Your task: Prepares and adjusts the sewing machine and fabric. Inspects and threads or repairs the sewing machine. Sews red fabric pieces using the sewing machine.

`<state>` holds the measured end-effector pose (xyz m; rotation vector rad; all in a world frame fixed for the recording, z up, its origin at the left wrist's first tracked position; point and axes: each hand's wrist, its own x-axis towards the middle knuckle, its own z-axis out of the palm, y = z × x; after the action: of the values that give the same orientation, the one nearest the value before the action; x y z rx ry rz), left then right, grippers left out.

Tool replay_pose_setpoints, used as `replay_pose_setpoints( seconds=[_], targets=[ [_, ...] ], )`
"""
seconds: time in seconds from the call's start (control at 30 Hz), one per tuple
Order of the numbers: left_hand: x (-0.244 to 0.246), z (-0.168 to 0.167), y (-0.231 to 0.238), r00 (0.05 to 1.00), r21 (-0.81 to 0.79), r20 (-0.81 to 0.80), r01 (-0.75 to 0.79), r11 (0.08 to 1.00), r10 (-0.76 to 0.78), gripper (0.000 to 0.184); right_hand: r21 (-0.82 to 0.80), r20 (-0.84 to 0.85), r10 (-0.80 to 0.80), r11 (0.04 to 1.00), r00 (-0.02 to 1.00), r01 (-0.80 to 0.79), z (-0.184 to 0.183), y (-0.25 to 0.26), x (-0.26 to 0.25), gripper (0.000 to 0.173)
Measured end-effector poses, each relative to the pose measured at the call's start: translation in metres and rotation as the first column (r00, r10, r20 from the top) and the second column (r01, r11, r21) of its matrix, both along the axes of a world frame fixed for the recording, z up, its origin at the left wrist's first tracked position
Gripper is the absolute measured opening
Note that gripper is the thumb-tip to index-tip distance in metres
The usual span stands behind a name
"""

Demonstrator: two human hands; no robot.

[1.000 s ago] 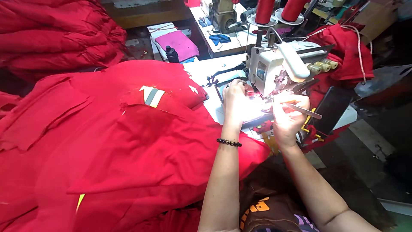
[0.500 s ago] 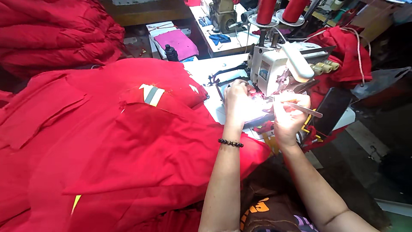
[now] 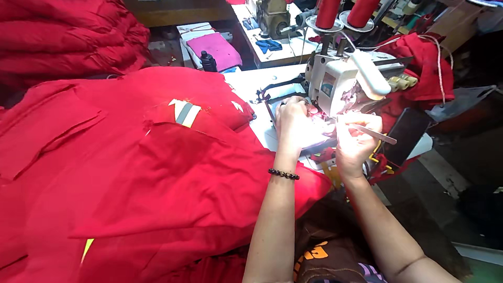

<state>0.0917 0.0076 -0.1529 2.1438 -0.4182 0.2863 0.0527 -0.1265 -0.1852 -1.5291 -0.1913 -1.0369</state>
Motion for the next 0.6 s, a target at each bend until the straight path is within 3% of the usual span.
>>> replay_pose_setpoints(
  seconds=[0.3, 0.6],
  targets=[
    [-0.013, 0.017, 0.002, 1.000, 0.136, -0.021, 0.006, 0.991, -0.003, 0.009, -0.014, 0.044, -0.010, 1.000, 0.999, 0.010, -0.002, 0.000, 0.002, 0.035],
    [-0.014, 0.020, -0.004, 0.996, 0.087, -0.082, -0.033, 0.996, 0.040, 0.009, 0.025, -0.023, 0.014, 1.000, 1.000, -0.014, -0.001, 0.002, -0.002, 0.034]
  ],
)
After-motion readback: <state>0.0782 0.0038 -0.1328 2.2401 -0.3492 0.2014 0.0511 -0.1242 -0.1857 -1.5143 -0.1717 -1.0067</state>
